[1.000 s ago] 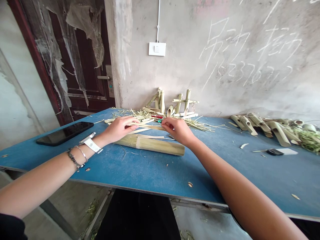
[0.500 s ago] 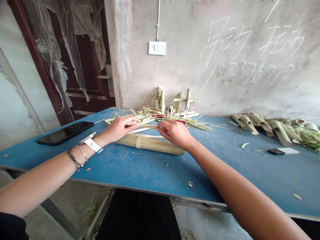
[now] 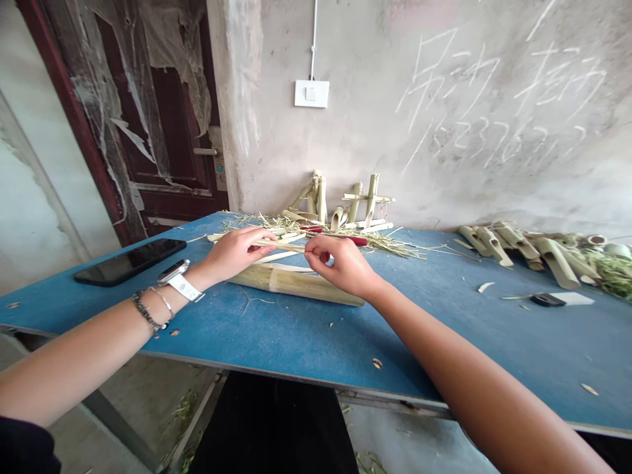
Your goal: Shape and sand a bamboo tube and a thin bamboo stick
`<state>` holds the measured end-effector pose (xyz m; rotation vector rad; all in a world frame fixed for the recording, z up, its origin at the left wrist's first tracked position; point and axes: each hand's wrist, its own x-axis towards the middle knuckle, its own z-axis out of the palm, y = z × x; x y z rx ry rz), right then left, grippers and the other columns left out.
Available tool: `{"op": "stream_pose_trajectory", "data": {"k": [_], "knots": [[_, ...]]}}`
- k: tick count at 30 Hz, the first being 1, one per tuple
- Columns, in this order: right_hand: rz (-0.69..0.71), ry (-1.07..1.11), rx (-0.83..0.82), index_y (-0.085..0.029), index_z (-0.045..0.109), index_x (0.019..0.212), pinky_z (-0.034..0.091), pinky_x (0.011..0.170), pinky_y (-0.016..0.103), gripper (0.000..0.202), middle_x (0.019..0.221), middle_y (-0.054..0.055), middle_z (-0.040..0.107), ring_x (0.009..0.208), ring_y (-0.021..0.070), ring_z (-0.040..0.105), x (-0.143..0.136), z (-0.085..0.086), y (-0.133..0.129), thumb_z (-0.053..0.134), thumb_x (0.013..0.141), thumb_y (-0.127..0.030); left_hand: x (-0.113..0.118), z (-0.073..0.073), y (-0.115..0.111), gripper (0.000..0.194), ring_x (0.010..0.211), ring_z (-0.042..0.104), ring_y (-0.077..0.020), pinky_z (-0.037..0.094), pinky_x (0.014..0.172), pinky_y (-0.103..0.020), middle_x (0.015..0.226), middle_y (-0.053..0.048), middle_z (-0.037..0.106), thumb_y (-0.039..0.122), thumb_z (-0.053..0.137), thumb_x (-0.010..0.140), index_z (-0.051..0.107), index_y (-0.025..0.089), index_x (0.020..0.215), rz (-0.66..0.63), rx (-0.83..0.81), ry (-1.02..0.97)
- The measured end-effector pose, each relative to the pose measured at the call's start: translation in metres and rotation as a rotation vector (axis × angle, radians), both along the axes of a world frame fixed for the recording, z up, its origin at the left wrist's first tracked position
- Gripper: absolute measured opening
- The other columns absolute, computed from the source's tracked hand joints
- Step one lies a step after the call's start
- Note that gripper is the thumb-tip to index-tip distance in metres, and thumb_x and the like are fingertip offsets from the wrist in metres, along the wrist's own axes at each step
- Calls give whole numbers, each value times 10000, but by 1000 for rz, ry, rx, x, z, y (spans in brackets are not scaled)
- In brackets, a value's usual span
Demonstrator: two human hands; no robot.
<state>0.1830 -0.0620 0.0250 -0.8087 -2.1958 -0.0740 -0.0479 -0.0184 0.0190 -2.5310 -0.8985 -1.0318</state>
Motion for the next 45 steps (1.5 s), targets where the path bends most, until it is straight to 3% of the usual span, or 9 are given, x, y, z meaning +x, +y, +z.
{"op": "stream_pose_trajectory", "data": {"k": [5,13,17,24,30,45], "knots": [[-12,69,-55,-171,534,774,412,565,219,97,627,-9,572,559,92,511,2,2,1,462,815,-221,1,1,-2,231,746,568,-139,408,605,-239,891,-34,622,341,458,873,596,178,959,-52,-33,3],[-68,0,-49,-174,548,766,397,557,219,93,602,-20,557,544,90,488,8,-2,10,469,805,-202,0,-1,3,240,868,553,-159,433,730,-285,959,-55,609,256,384,892,579,170,1002,-105,-50,0],[-72,-24,-5,-171,567,791,390,551,216,95,605,-19,552,545,88,479,8,-2,10,480,814,-202,0,0,2,241,822,551,-154,428,720,-283,914,-48,606,256,378,897,583,165,984,-106,-73,2],[-51,-31,142,-168,607,808,425,633,262,154,779,43,579,693,128,519,8,0,12,466,841,-221,1,1,2,236,816,551,-153,437,718,-288,907,-46,601,261,388,892,584,164,983,-111,-74,-4],[-48,-74,160,-183,627,835,444,674,299,177,798,54,577,758,159,546,9,0,14,452,846,-206,0,-1,4,251,969,538,-171,440,832,-323,1044,-63,588,231,410,881,551,174,1081,-139,-74,8],[-89,-77,158,-174,625,835,424,603,265,183,808,51,580,670,127,528,16,-1,19,444,850,-192,-2,-1,6,279,1045,523,-165,424,899,-348,1133,-64,580,236,407,899,539,186,1139,-179,-100,33]]}}
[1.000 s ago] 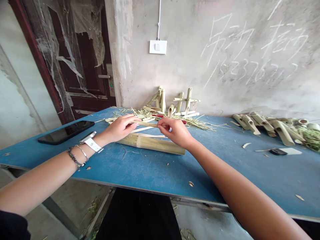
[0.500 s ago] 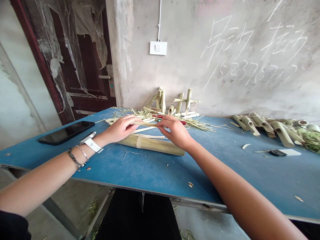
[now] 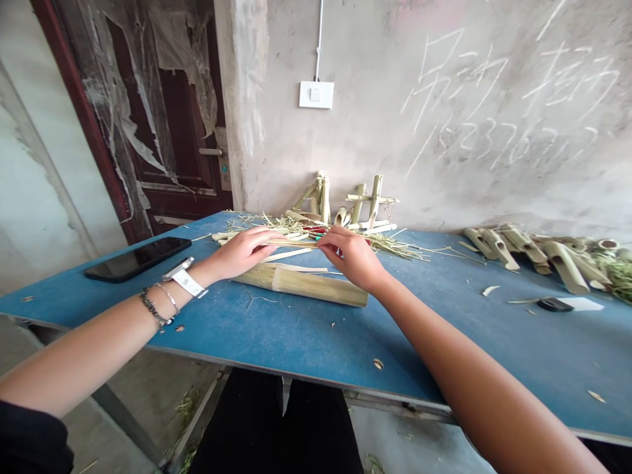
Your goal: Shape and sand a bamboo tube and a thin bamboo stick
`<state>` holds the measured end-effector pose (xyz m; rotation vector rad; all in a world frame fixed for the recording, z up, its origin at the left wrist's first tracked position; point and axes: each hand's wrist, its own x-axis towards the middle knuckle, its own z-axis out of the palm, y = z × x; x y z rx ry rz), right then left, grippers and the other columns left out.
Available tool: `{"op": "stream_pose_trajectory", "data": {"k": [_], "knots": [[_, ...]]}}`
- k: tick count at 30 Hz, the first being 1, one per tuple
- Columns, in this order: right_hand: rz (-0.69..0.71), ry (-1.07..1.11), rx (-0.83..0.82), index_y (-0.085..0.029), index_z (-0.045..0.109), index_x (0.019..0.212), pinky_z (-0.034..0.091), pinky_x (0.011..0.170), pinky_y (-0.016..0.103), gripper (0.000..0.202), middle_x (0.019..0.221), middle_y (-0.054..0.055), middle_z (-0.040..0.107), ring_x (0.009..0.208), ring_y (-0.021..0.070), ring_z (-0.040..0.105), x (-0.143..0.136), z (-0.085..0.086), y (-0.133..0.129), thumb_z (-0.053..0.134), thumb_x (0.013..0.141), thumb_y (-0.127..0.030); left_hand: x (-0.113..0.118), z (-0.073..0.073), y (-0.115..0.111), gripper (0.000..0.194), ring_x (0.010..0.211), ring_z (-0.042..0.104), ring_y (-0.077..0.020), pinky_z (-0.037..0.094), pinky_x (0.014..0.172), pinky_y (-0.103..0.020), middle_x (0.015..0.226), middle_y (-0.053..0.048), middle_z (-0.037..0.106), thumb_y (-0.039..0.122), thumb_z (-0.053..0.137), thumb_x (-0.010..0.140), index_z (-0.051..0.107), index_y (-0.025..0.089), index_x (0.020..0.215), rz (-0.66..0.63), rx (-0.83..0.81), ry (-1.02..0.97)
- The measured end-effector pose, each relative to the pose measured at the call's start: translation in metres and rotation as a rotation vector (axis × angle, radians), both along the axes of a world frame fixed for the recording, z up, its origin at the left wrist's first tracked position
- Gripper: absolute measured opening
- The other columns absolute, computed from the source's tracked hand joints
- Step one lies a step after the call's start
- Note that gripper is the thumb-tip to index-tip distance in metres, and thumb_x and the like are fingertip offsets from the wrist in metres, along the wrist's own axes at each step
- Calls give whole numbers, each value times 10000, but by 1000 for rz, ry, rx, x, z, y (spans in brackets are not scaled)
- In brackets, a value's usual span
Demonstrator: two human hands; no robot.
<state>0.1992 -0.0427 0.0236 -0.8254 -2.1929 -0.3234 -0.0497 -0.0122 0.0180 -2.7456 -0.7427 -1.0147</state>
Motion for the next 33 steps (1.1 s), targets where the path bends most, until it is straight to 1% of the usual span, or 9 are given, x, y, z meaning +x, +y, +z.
{"op": "stream_pose_trajectory", "data": {"k": [5,9,12,16,18,23,28,31,33], "knots": [[-3,-2,0,-171,621,828,422,590,265,185,774,47,563,634,121,506,1,1,0,440,852,-203,0,1,0,280,1074,514,-172,409,926,-366,1147,-71,578,244,416,895,545,182,1136,11,-21,-5],[-18,-13,-5,-173,616,823,408,567,257,185,755,43,551,618,120,490,3,1,1,436,848,-207,0,2,-1,268,1046,533,-168,420,912,-351,1123,-63,593,244,421,893,553,183,1118,-2,-14,-14],[-68,-21,-6,-169,613,813,402,567,257,169,747,39,551,605,118,481,5,0,4,447,828,-195,-1,1,-1,270,1053,533,-170,418,914,-347,1135,-66,590,257,426,892,553,175,1116,14,-10,-16],[-167,-40,-2,-169,606,779,402,586,263,144,771,41,568,598,116,479,9,-2,7,464,799,-178,-1,1,-2,276,1039,546,-173,426,898,-342,1130,-69,599,273,438,887,557,169,1112,47,-24,-33],[-186,-36,-4,-171,600,767,401,582,259,131,771,40,572,592,114,481,11,-2,8,471,787,-172,-1,1,-2,271,1020,557,-170,435,878,-334,1118,-64,608,271,439,887,561,175,1108,43,-31,-39],[-153,8,25,-183,583,730,400,555,244,115,742,27,576,579,110,493,12,2,5,476,764,-160,-1,1,-2,276,956,586,-166,453,827,-311,1101,-61,621,280,445,883,566,182,1110,40,-51,-48],[-113,5,77,-191,590,752,405,552,242,139,727,22,582,558,103,488,9,4,0,456,779,-167,-1,1,-4,283,891,602,-158,459,778,-286,1058,-61,639,295,449,881,575,180,1107,51,-66,-65],[-109,-13,79,-188,594,763,406,550,239,140,749,28,589,564,101,488,7,4,-2,457,787,-170,0,1,-5,270,837,604,-144,462,743,-273,1020,-55,649,293,449,882,585,184,1088,33,-76,-56],[-116,-22,70,-185,595,762,407,552,238,137,746,28,589,568,102,490,5,3,-2,462,791,-173,1,1,-5,256,835,601,-142,462,743,-277,1009,-50,650,286,448,882,591,188,1070,10,-70,-47]]}}
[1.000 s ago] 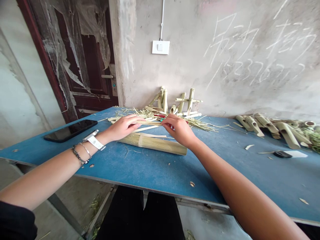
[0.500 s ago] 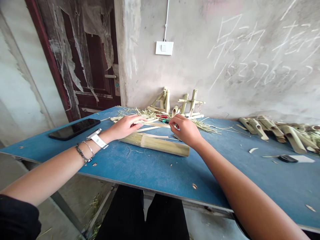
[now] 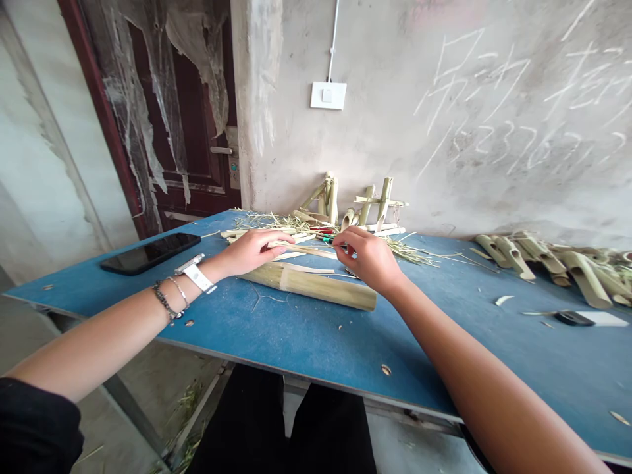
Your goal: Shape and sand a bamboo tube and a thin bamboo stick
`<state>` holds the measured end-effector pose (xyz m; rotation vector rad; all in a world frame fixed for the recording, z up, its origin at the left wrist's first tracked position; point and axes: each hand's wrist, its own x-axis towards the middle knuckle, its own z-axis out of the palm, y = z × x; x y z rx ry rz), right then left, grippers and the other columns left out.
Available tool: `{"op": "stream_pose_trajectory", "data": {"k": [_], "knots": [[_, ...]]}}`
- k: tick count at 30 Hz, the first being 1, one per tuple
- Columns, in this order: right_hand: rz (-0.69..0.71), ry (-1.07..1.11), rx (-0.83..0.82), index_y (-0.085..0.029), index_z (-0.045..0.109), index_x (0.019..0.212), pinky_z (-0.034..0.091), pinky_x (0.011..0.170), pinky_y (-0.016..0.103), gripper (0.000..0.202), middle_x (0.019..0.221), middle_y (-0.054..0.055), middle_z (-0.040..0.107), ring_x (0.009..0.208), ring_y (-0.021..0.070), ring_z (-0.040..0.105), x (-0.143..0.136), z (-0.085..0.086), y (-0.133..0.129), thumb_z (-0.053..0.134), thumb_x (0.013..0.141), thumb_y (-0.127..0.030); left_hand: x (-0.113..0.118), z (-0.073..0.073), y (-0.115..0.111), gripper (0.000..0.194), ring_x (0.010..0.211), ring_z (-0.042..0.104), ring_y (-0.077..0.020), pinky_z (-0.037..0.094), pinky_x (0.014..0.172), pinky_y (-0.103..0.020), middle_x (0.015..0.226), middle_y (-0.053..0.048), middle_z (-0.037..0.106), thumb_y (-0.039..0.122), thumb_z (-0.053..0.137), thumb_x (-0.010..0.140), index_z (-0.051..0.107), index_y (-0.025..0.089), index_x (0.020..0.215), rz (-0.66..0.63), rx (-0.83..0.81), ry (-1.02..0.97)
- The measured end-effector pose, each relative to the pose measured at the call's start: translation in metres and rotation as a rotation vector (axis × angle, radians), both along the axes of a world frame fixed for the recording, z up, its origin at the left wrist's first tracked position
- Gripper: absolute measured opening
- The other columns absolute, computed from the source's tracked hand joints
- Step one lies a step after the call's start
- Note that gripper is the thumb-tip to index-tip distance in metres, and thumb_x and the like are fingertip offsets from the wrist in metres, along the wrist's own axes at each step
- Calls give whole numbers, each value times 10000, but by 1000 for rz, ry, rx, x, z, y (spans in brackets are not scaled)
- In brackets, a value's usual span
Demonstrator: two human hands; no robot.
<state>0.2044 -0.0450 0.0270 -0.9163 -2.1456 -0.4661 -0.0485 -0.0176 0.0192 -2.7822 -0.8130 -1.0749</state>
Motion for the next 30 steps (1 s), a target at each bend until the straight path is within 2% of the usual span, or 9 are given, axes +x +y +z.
{"op": "stream_pose_trajectory", "data": {"k": [5,11,20,30], "knots": [[-45,-16,10,-187,594,768,410,556,240,138,737,28,608,571,109,511,-1,-1,-1,459,799,-185,1,-1,2,254,946,582,-157,456,809,-305,1047,-54,639,299,447,883,586,191,1066,-38,20,14],[-151,-107,55,-199,606,831,398,505,234,152,736,14,644,564,118,562,0,-4,-2,455,811,-203,0,-1,2,265,970,579,-158,457,822,-315,1070,-57,634,304,437,892,580,188,1082,-41,33,26],[-24,-119,9,-202,653,921,485,605,261,244,892,40,671,714,143,629,0,-3,-2,418,862,-231,-1,-1,1,262,967,581,-158,458,815,-306,1069,-57,634,301,446,890,582,182,1081,-60,41,14],[-39,-136,54,-202,676,899,474,560,256,233,858,28,680,666,140,623,0,-3,-1,449,861,-239,-1,-1,1,240,962,582,-156,453,814,-304,1064,-47,636,275,447,892,578,181,1070,-56,56,-5]]}}
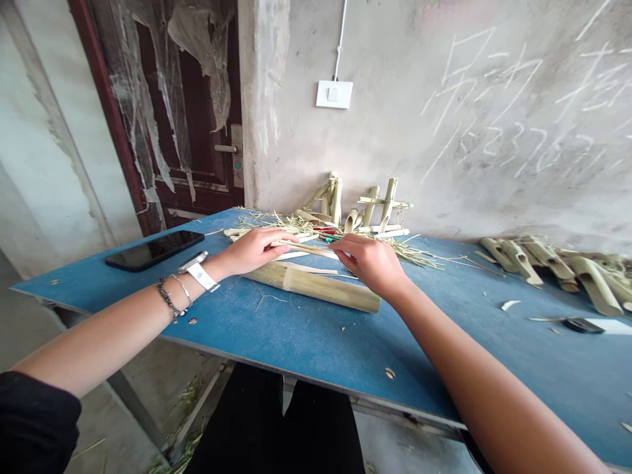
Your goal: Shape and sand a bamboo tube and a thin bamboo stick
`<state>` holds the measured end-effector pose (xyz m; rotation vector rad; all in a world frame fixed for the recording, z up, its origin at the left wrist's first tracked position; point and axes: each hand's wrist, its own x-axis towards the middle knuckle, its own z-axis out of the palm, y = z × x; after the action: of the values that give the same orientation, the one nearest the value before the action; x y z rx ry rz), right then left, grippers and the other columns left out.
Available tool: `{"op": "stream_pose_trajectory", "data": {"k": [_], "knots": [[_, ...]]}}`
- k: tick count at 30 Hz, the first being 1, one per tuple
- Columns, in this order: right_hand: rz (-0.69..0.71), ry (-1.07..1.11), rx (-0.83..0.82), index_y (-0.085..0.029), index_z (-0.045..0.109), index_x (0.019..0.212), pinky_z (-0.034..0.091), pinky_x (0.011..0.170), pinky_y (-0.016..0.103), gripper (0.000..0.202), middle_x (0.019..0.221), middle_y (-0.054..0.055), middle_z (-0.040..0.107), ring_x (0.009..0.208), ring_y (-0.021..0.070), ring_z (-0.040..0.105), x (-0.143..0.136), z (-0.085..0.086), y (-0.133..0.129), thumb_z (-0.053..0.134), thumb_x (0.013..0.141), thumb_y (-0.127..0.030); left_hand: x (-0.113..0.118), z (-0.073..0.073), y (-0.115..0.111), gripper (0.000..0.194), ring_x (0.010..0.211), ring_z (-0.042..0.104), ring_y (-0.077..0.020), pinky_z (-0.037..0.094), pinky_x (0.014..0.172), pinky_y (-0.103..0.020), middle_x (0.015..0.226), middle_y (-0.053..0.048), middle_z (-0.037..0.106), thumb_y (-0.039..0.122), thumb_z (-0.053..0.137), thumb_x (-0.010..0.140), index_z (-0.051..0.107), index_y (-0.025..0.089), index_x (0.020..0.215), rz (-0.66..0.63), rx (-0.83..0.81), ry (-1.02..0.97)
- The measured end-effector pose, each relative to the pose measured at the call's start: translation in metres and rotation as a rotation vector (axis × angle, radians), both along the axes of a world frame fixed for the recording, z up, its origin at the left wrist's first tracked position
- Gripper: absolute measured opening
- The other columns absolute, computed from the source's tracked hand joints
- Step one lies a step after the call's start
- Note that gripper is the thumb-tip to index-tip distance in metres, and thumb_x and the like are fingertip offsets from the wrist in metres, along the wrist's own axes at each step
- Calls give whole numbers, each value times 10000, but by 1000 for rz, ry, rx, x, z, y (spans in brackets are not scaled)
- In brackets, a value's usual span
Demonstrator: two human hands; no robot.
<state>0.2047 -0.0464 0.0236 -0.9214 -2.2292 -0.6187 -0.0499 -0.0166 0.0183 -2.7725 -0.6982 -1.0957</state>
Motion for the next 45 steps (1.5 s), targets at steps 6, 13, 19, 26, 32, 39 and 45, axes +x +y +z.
{"op": "stream_pose_trajectory", "data": {"k": [6,13,19,26,32,39,45], "knots": [[15,-20,3,-201,682,910,481,607,257,245,880,30,682,751,154,637,0,1,0,444,868,-242,0,1,-1,232,957,578,-148,452,814,-293,1054,-49,634,251,454,886,578,170,1064,0,10,-11],[-3,-31,23,-197,690,902,472,576,253,264,857,35,681,710,148,635,-2,1,-1,435,871,-259,1,1,-2,240,977,567,-151,444,838,-304,1063,-62,629,246,443,890,581,163,1068,-12,-8,-12],[-20,-28,38,-213,692,878,446,530,240,265,832,22,678,652,128,616,-4,0,-2,433,872,-270,2,2,-3,276,1018,554,-154,436,867,-325,1100,-69,616,245,372,919,568,161,1093,-24,-61,-6],[4,-14,8,-221,686,894,448,553,234,256,852,22,673,669,123,610,-5,-1,-2,433,864,-252,3,2,-2,290,1044,539,-150,422,901,-324,1113,-73,607,200,336,924,554,137,1104,-16,-52,0],[26,0,-5,-208,684,891,461,577,242,276,844,38,670,671,128,608,-6,0,-4,415,868,-263,3,2,0,282,1076,515,-140,401,935,-325,1142,-68,588,172,339,919,534,152,1122,-52,-21,-17],[20,9,-8,-198,670,903,465,565,252,277,834,43,663,648,125,600,-9,1,-5,401,864,-246,4,3,-1,285,1059,527,-137,410,921,-317,1145,-62,592,150,363,907,540,164,1130,-53,-70,-71],[-8,4,27,-211,656,871,434,543,233,233,841,18,656,617,106,581,-8,-1,-3,425,854,-233,4,4,-3,296,922,580,-138,457,811,-282,1019,-63,635,200,390,906,544,165,1156,-24,-145,-102]]}}
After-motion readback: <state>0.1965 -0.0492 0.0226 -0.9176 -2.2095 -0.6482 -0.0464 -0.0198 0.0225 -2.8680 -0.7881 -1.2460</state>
